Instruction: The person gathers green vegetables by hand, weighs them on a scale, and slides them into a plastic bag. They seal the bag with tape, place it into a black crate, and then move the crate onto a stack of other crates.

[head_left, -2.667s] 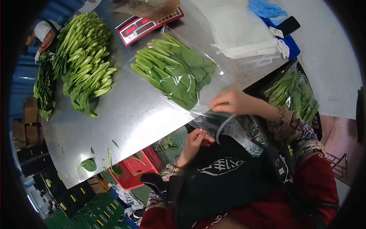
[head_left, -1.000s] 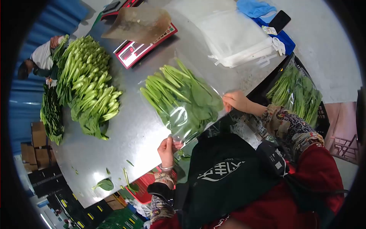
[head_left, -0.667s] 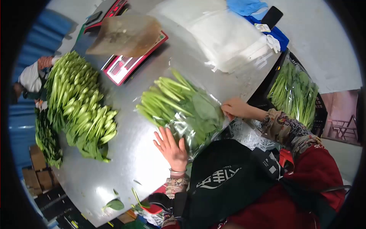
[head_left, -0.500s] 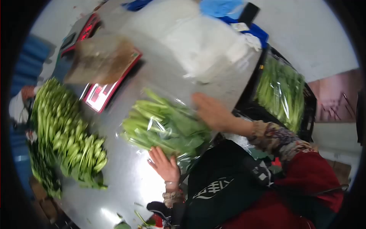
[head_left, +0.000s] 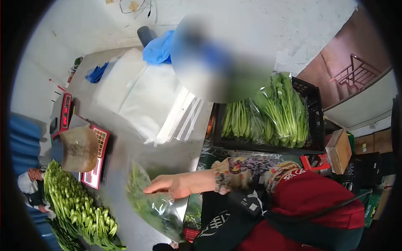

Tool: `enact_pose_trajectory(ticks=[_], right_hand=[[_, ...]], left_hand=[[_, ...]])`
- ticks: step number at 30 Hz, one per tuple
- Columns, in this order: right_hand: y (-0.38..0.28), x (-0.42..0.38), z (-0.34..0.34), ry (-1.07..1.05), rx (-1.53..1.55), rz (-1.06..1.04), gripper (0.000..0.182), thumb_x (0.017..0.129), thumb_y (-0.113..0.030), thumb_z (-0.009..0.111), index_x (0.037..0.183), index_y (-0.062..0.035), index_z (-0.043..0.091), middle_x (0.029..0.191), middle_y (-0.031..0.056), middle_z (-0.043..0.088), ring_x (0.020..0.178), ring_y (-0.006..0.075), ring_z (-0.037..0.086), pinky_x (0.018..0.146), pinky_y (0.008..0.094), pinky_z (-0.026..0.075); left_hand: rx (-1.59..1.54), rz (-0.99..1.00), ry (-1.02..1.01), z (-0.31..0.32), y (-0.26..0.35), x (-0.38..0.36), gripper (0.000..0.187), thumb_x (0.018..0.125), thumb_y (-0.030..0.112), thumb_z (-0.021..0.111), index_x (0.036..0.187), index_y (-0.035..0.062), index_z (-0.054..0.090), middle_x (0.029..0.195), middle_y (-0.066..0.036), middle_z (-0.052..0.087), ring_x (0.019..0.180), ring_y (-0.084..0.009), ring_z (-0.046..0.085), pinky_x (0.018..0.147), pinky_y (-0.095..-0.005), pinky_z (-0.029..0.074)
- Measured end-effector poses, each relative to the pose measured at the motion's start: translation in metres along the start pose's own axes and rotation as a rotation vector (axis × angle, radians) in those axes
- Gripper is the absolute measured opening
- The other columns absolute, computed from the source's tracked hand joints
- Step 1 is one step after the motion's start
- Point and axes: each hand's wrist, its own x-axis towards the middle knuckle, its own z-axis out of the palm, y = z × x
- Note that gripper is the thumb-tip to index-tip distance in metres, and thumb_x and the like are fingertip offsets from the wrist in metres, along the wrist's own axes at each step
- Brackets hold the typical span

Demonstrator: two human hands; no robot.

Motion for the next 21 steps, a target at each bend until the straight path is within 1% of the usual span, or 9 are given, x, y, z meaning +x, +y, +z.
enact_pose_trajectory(ticks=[3, 6, 8, 11, 13, 17, 18, 20, 21], right_hand=[[-0.041, -0.081, 0.034, 0.202, 0.023, -0.104, 0.016, 0.086, -0.021, 0.06, 0.092, -0.006, 0.061, 0.076, -0.0015, 0.06, 0.071, 0.0082, 0.057, 0.065, 0.0249, 0.049], [-0.049, -0.188, 0.002, 0.335, -0.57, -0.723, 0.026, 0.085, -0.022, 0.061, 0.104, -0.005, 0.055, 0.097, 0.0056, 0.057, 0.089, 0.0161, 0.055, 0.079, 0.0339, 0.047], [-0.039, -0.254, -0.047, 0.448, -0.429, -1.207, 0.039, 0.088, -0.022, 0.055, 0.119, -0.0001, 0.049, 0.116, 0.0165, 0.052, 0.109, 0.028, 0.05, 0.097, 0.0395, 0.041], [-0.111, -0.372, -0.093, -0.178, 0.166, -1.058, 0.039, 0.095, -0.02, 0.038, 0.13, -0.0008, 0.04, 0.127, 0.0143, 0.047, 0.107, 0.0275, 0.049, 0.097, 0.04, 0.039], [-0.137, -0.394, -0.076, 0.096, -0.032, -1.18, 0.043, 0.097, -0.018, 0.036, 0.137, -0.0012, 0.032, 0.131, 0.0095, 0.045, 0.103, 0.0207, 0.05, 0.092, 0.0343, 0.041], [-0.164, -0.409, -0.155, 0.243, -0.138, -1.15, 0.043, 0.099, -0.016, 0.035, 0.139, -0.0023, 0.028, 0.124, 0.0066, 0.048, 0.097, 0.014, 0.05, 0.084, 0.0259, 0.043], [-0.162, -0.384, -0.16, 0.253, -0.286, -1.099, 0.043, 0.099, -0.016, 0.035, 0.139, -0.0024, 0.029, 0.118, 0.0052, 0.051, 0.095, 0.0121, 0.051, 0.08, 0.0235, 0.043], [-0.154, -0.331, -0.171, 0.496, -0.412, -1.072, 0.041, 0.099, -0.015, 0.035, 0.138, -0.0025, 0.031, 0.105, 0.0016, 0.056, 0.089, 0.0092, 0.053, 0.072, 0.0201, 0.045], [-0.145, -0.291, -0.153, 0.399, -0.383, -0.95, 0.041, 0.099, -0.015, 0.037, 0.137, -0.0027, 0.033, 0.103, 0.0003, 0.056, 0.086, 0.0083, 0.053, 0.068, 0.0204, 0.044]], left_hand=[[-0.071, 0.072, -0.114, 0.029, 0.055, -0.009, 0.06, 0.086, 0.025, 0.056, 0.135, -0.0003, 0.032, 0.134, -0.018, 0.037, 0.125, -0.0286, 0.036, 0.103, -0.0376, 0.03], [-0.22, 0.142, -0.353, 0.081, 0.131, -0.022, 0.058, 0.084, 0.024, 0.059, 0.132, -0.0001, 0.036, 0.129, -0.017, 0.043, 0.12, -0.028, 0.041, 0.099, -0.0368, 0.034], [-0.342, 0.24, -0.488, 0.116, 0.185, -0.035, 0.057, 0.082, 0.024, 0.061, 0.13, 0.0, 0.039, 0.125, -0.016, 0.047, 0.117, -0.0276, 0.045, 0.097, -0.0363, 0.036], [-0.599, 0.389, -0.588, 0.17, 0.272, -0.047, 0.056, 0.08, 0.023, 0.063, 0.127, 0.0002, 0.043, 0.12, -0.016, 0.053, 0.113, -0.027, 0.05, 0.093, -0.0355, 0.041], [-0.704, 0.339, -0.6, 0.189, 0.303, -0.044, 0.054, 0.079, 0.023, 0.065, 0.125, 0.0003, 0.046, 0.117, -0.015, 0.057, 0.11, -0.0266, 0.054, 0.091, -0.0349, 0.043], [-0.875, -0.359, -0.45, 0.16, 0.189, 0.027, 0.049, 0.082, 0.023, 0.064, 0.124, 0.004, 0.046, 0.117, -0.019, 0.057, 0.11, -0.0289, 0.055, 0.093, -0.0361, 0.042], [-0.706, -0.455, -0.219, 0.156, 0.134, 0.043, 0.025, 0.088, 0.018, 0.053, 0.106, 0.0003, 0.055, 0.105, -0.011, 0.061, 0.098, -0.0188, 0.056, 0.083, -0.033, 0.045], [-0.69, -0.561, 0.264, 0.124, 0.008, 0.077, 0.024, 0.087, 0.024, 0.056, 0.097, 0.0021, 0.055, 0.092, -0.009, 0.06, 0.087, -0.0183, 0.056, 0.076, -0.0339, 0.044], [-0.467, -0.579, 0.379, 0.077, -0.025, 0.088, 0.032, 0.085, 0.026, 0.058, 0.103, 0.0001, 0.056, 0.099, -0.011, 0.061, 0.092, -0.0215, 0.057, 0.08, -0.0332, 0.044]])
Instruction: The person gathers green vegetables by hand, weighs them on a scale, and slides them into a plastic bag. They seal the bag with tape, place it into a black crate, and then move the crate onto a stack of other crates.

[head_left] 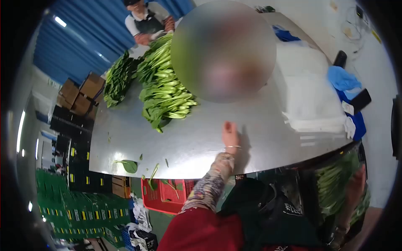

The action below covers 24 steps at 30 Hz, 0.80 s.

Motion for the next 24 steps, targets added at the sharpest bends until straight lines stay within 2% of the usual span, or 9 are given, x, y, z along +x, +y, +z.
enact_pose_trajectory(ticks=[1, 3, 6, 9, 15, 17, 21, 22, 24], right_hand=[[0.027, 0.009, 0.046, -0.097, 0.051, 0.117, 0.04, 0.098, -0.015, 0.038, 0.136, -0.0029, 0.035, 0.1, -0.001, 0.056, 0.084, 0.0074, 0.052, 0.063, 0.0207, 0.043], [0.083, 0.021, 0.121, 0.041, -0.106, 0.245, 0.033, 0.096, -0.017, 0.042, 0.127, -0.0045, 0.047, 0.093, -0.0017, 0.056, 0.078, 0.0062, 0.052, 0.058, 0.0206, 0.041], [0.155, 0.032, 0.226, -0.203, -0.515, 0.395, 0.02, 0.092, -0.017, 0.049, 0.108, -0.0057, 0.055, 0.085, 0.0002, 0.056, 0.074, 0.0069, 0.052, 0.057, 0.0207, 0.039], [0.213, 0.027, 0.331, -0.465, -0.651, 0.467, 0.015, 0.091, -0.014, 0.05, 0.099, -0.0048, 0.058, 0.079, 0.0003, 0.056, 0.07, 0.008, 0.052, 0.058, 0.0222, 0.039], [0.359, 0.055, 0.463, -1.077, -1.062, 0.172, 0.021, 0.089, -0.015, 0.055, 0.103, -0.0007, 0.059, 0.093, 0.0082, 0.062, 0.084, 0.0176, 0.06, 0.072, 0.029, 0.048], [0.41, 0.065, 0.502, -1.236, -1.209, -0.299, 0.029, 0.085, -0.021, 0.059, 0.107, -0.0026, 0.058, 0.104, 0.0118, 0.059, 0.097, 0.0279, 0.057, 0.084, 0.0374, 0.046], [0.503, 0.086, 0.577, -1.3, -1.461, -0.599, 0.052, 0.078, -0.036, 0.064, 0.11, 0.004, 0.054, 0.11, 0.0183, 0.054, 0.107, 0.0319, 0.051, 0.089, 0.0389, 0.043], [0.515, 0.088, 0.595, -1.323, -1.567, -0.422, 0.055, 0.078, -0.039, 0.064, 0.109, 0.0049, 0.053, 0.112, 0.0203, 0.053, 0.109, 0.0329, 0.05, 0.09, 0.0396, 0.042], [0.532, 0.081, 0.625, -1.354, -1.755, -0.054, 0.061, 0.077, -0.044, 0.064, 0.108, 0.0066, 0.052, 0.116, 0.0243, 0.05, 0.112, 0.0351, 0.047, 0.092, 0.0409, 0.041]], left_hand=[[0.022, 0.077, 0.14, -0.041, -0.011, 0.034, 0.038, 0.082, 0.025, 0.061, 0.108, -0.0021, 0.055, 0.104, -0.014, 0.061, 0.097, -0.0257, 0.057, 0.085, -0.0333, 0.044], [0.405, 0.242, 0.432, -0.116, 0.007, 0.077, 0.055, 0.078, 0.028, 0.068, 0.117, -0.0063, 0.05, 0.115, -0.024, 0.053, 0.109, -0.0376, 0.049, 0.096, -0.0419, 0.037], [0.93, 0.152, 0.646, -0.202, -0.007, 0.142, 0.064, 0.074, 0.022, 0.072, 0.123, -0.0072, 0.043, 0.12, -0.023, 0.049, 0.108, -0.0393, 0.048, 0.095, -0.0441, 0.037], [0.997, 0.232, 0.799, -0.267, -0.052, 0.205, 0.062, 0.073, 0.019, 0.073, 0.122, -0.0056, 0.042, 0.123, -0.023, 0.047, 0.107, -0.0382, 0.049, 0.091, -0.0456, 0.039], [0.355, -0.227, 0.41, -0.299, -0.042, 0.227, 0.038, 0.075, 0.007, 0.066, 0.109, -0.0024, 0.049, 0.099, -0.013, 0.058, 0.085, -0.0218, 0.056, 0.076, -0.0321, 0.045], [-0.28, -0.338, 0.284, -0.279, -0.081, 0.207, 0.02, 0.075, -0.003, 0.062, 0.091, 0.0061, 0.052, 0.081, -0.002, 0.053, 0.073, -0.0144, 0.054, 0.065, -0.0289, 0.046], [-0.738, -0.223, 0.344, -0.212, 0.01, 0.179, 0.026, 0.081, -0.002, 0.061, 0.103, 0.0073, 0.049, 0.092, 0.0, 0.052, 0.082, -0.0122, 0.054, 0.072, -0.026, 0.046], [-0.841, -0.22, 0.362, -0.205, 0.009, 0.188, 0.04, 0.082, 0.0, 0.062, 0.117, 0.004, 0.043, 0.106, -0.004, 0.055, 0.09, -0.0112, 0.054, 0.076, -0.0237, 0.042], [-0.854, -0.273, 0.373, -0.199, 0.007, 0.206, 0.044, 0.082, 0.003, 0.066, 0.118, 0.0032, 0.041, 0.11, -0.006, 0.054, 0.092, -0.0141, 0.055, 0.076, -0.0245, 0.045]])
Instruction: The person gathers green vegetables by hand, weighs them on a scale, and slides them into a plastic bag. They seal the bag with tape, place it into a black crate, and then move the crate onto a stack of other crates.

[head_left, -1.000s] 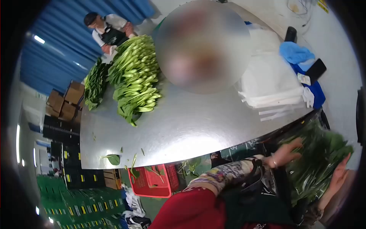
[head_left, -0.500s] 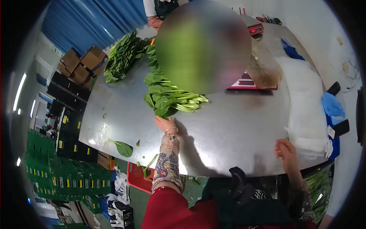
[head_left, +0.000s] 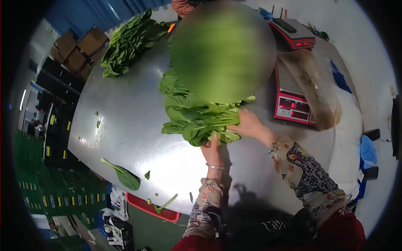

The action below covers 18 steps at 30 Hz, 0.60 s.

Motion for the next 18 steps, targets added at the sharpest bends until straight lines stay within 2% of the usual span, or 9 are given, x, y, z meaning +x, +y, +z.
enact_pose_trajectory(ticks=[1, 3, 6, 8, 9, 11, 12, 15, 18], right_hand=[[-0.017, 0.0, -0.002, -0.135, 0.022, -0.004, 0.063, 0.076, -0.047, 0.063, 0.107, 0.0066, 0.053, 0.116, 0.0243, 0.05, 0.113, 0.036, 0.046, 0.093, 0.041, 0.04], [-0.043, -0.011, -0.002, -0.395, 0.06, -0.008, 0.067, 0.076, -0.053, 0.061, 0.105, 0.0065, 0.053, 0.115, 0.0244, 0.049, 0.113, 0.0376, 0.045, 0.096, 0.0412, 0.037], [-0.042, -0.017, 0.033, 0.109, -0.197, -0.111, 0.071, 0.077, -0.057, 0.058, 0.108, 0.0067, 0.053, 0.113, 0.0227, 0.051, 0.112, 0.0395, 0.045, 0.095, 0.0436, 0.037], [-0.029, -0.002, 0.035, 0.09, -0.102, 0.002, 0.073, 0.076, -0.06, 0.057, 0.109, 0.0055, 0.054, 0.113, 0.0233, 0.051, 0.112, 0.0388, 0.045, 0.095, 0.0464, 0.036], [-0.02, 0.006, 0.034, 0.086, -0.054, 0.06, 0.074, 0.076, -0.061, 0.057, 0.11, 0.0049, 0.055, 0.112, 0.0237, 0.051, 0.112, 0.0385, 0.046, 0.094, 0.0478, 0.035], [-0.014, 0.017, 0.028, -0.017, -0.083, -0.005, 0.082, 0.075, -0.063, 0.056, 0.118, 0.0063, 0.049, 0.116, 0.0272, 0.048, 0.114, 0.0401, 0.044, 0.095, 0.0489, 0.034], [-0.023, 0.016, 0.012, -0.082, -0.09, -0.004, 0.083, 0.075, -0.063, 0.055, 0.12, 0.0069, 0.047, 0.117, 0.0283, 0.047, 0.113, 0.0414, 0.045, 0.096, 0.0481, 0.035], [-0.026, 0.02, 0.008, -0.135, -0.172, 0.033, 0.092, 0.075, -0.066, 0.053, 0.127, 0.0092, 0.039, 0.117, 0.031, 0.048, 0.113, 0.0426, 0.046, 0.097, 0.0432, 0.037], [-0.021, 0.027, 0.02, -0.165, -0.084, 0.072, 0.095, 0.075, -0.068, 0.051, 0.128, 0.0104, 0.037, 0.116, 0.0315, 0.05, 0.112, 0.0395, 0.049, 0.094, 0.0414, 0.04]], left_hand=[[-0.008, -0.006, 0.069, 0.005, 0.001, 0.005, 0.043, 0.082, 0.004, 0.066, 0.117, 0.0019, 0.041, 0.108, -0.006, 0.055, 0.09, -0.0146, 0.056, 0.075, -0.0248, 0.046], [-0.052, 0.021, 0.055, 0.007, 0.01, 0.01, 0.041, 0.082, 0.005, 0.067, 0.114, -0.0003, 0.042, 0.107, -0.008, 0.055, 0.089, -0.0149, 0.056, 0.073, -0.0254, 0.047], [-0.045, -0.003, 0.032, 0.004, 0.017, 0.016, 0.041, 0.081, 0.008, 0.069, 0.111, -0.0035, 0.044, 0.107, -0.01, 0.055, 0.089, -0.0153, 0.056, 0.073, -0.0261, 0.048], [0.073, -0.04, 0.12, 0.008, 0.018, 0.018, 0.048, 0.079, 0.012, 0.072, 0.113, -0.0061, 0.044, 0.111, -0.013, 0.054, 0.093, -0.0173, 0.056, 0.078, -0.0274, 0.047], [0.114, 0.012, 0.149, 0.012, 0.012, 0.022, 0.051, 0.078, 0.013, 0.073, 0.114, -0.0067, 0.043, 0.11, -0.013, 0.055, 0.093, -0.0179, 0.056, 0.079, -0.0278, 0.047], [0.19, 0.116, 0.198, 0.019, -0.001, 0.032, 0.057, 0.077, 0.015, 0.075, 0.117, -0.0078, 0.042, 0.109, -0.013, 0.056, 0.094, -0.0192, 0.056, 0.082, -0.0287, 0.046], [0.165, 0.089, 0.152, 0.02, 0.0, 0.035, 0.064, 0.075, 0.017, 0.077, 0.12, -0.0098, 0.04, 0.111, -0.014, 0.056, 0.095, -0.0207, 0.056, 0.085, -0.0298, 0.045], [0.143, 0.024, 0.056, 0.021, 0.006, 0.039, 0.064, 0.074, 0.018, 0.078, 0.117, -0.0107, 0.041, 0.112, -0.016, 0.055, 0.095, -0.021, 0.056, 0.086, -0.0302, 0.045], [0.219, 0.075, 0.208, 0.026, 0.0, 0.044, 0.057, 0.073, 0.014, 0.078, 0.112, -0.0111, 0.044, 0.109, -0.016, 0.056, 0.093, -0.0207, 0.056, 0.082, -0.0307, 0.046]])
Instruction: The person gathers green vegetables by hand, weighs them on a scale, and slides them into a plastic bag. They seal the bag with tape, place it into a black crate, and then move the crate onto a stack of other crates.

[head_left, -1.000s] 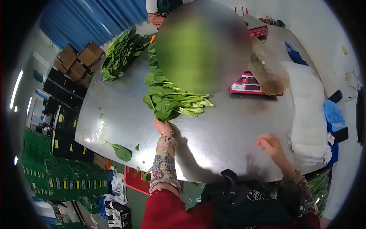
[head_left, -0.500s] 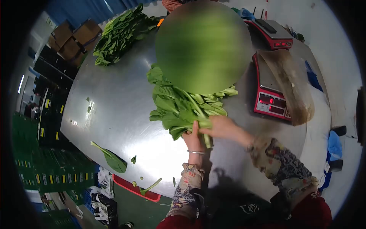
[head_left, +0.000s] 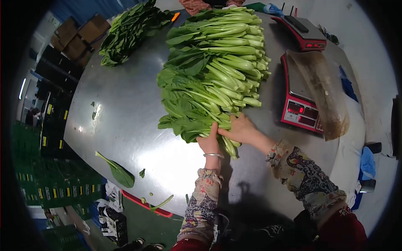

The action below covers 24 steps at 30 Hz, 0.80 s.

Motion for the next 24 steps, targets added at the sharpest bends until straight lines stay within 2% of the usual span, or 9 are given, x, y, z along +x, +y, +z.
enact_pose_trajectory(ticks=[2, 3, 5, 8, 9, 12, 18, 21, 24], right_hand=[[-0.011, -0.005, -0.001, -0.096, 0.105, -0.018, 0.098, 0.074, -0.069, 0.049, 0.129, 0.0109, 0.035, 0.116, 0.0319, 0.051, 0.108, 0.0367, 0.054, 0.091, 0.0402, 0.043], [-0.015, -0.009, -0.002, -0.144, 0.181, -0.01, 0.101, 0.074, -0.07, 0.049, 0.13, 0.0125, 0.032, 0.117, 0.0318, 0.05, 0.111, 0.0372, 0.052, 0.093, 0.0394, 0.042], [-0.024, -0.021, 0.0, -0.251, 0.329, 0.002, 0.106, 0.074, -0.071, 0.047, 0.132, 0.0156, 0.026, 0.12, 0.0316, 0.05, 0.115, 0.0383, 0.049, 0.098, 0.0377, 0.039], [-0.035, -0.062, 0.023, -0.257, 0.357, -0.117, 0.107, 0.077, -0.069, 0.046, 0.136, 0.0147, 0.014, 0.094, 0.0296, 0.06, 0.087, 0.0372, 0.062, 0.079, 0.0407, 0.05], [-0.033, -0.076, 0.039, -0.249, 0.333, -0.169, 0.105, 0.078, -0.067, 0.046, 0.136, 0.0147, 0.014, 0.087, 0.0295, 0.062, 0.08, 0.0373, 0.064, 0.073, 0.042, 0.051], [-0.035, -0.144, 0.047, -0.252, 0.237, -0.313, 0.101, 0.08, -0.062, 0.051, 0.134, 0.0157, 0.016, 0.074, 0.0284, 0.061, 0.069, 0.0425, 0.062, 0.064, 0.0462, 0.051], [-0.016, -0.215, 0.072, 0.011, 0.138, -0.575, 0.07, 0.086, -0.051, 0.049, 0.138, -0.0093, 0.031, 0.089, 0.0262, 0.057, 0.076, 0.0391, 0.06, 0.082, 0.0476, 0.041], [-0.008, -0.231, 0.075, -0.079, 0.107, -0.558, 0.062, 0.087, -0.049, 0.048, 0.135, -0.0105, 0.037, 0.091, 0.0245, 0.057, 0.08, 0.0374, 0.06, 0.081, 0.0483, 0.041], [-0.002, -0.257, 0.078, 0.117, 0.087, -0.774, 0.063, 0.086, -0.049, 0.05, 0.132, -0.0062, 0.041, 0.085, 0.02, 0.055, 0.073, 0.0329, 0.056, 0.074, 0.0425, 0.041]], left_hand=[[-0.142, 0.007, -0.026, -0.003, 0.007, 0.001, 0.053, 0.072, 0.009, 0.076, 0.111, -0.0113, 0.046, 0.107, -0.015, 0.057, 0.092, -0.0211, 0.057, 0.079, -0.0312, 0.048], [-0.23, -0.103, -0.156, -0.014, 0.014, 0.008, 0.051, 0.074, 0.005, 0.073, 0.114, -0.009, 0.045, 0.107, -0.014, 0.057, 0.094, -0.0224, 0.058, 0.079, -0.0323, 0.049], [-0.299, -0.198, -0.203, -0.036, 0.019, 0.0, 0.049, 0.076, 0.003, 0.07, 0.118, -0.0055, 0.046, 0.109, -0.014, 0.057, 0.094, -0.0243, 0.059, 0.08, -0.0335, 0.05], [-0.195, -0.244, -0.271, -0.084, 0.019, -0.028, 0.041, 0.086, 0.013, 0.06, 0.124, 0.0035, 0.045, 0.117, -0.01, 0.055, 0.106, -0.0238, 0.055, 0.09, -0.0379, 0.047], [-0.22, -0.292, -0.232, -0.086, 0.044, -0.063, 0.048, 0.084, 0.006, 0.06, 0.128, 0.0019, 0.039, 0.121, -0.011, 0.051, 0.109, -0.025, 0.052, 0.092, -0.0377, 0.045], [-0.262, -0.256, -0.164, -0.127, 0.039, -0.133, 0.05, 0.085, 0.007, 0.057, 0.131, 0.0027, 0.036, 0.126, -0.012, 0.048, 0.114, -0.0254, 0.049, 0.097, -0.0385, 0.041], [-0.311, -0.145, -0.093, -0.158, 0.017, -0.209, 0.048, 0.087, 0.007, 0.054, 0.131, 0.0023, 0.035, 0.124, -0.011, 0.048, 0.115, -0.0235, 0.048, 0.098, -0.0369, 0.038], [-0.311, -0.048, -0.074, -0.157, 0.003, -0.225, 0.047, 0.085, 0.006, 0.055, 0.129, 0.0012, 0.037, 0.124, -0.01, 0.049, 0.111, -0.0225, 0.05, 0.095, -0.0362, 0.04], [-0.305, 0.01, -0.047, -0.166, 0.009, -0.253, 0.046, 0.084, 0.009, 0.055, 0.127, -0.0013, 0.041, 0.122, -0.013, 0.051, 0.111, -0.0246, 0.051, 0.096, -0.0364, 0.04]])
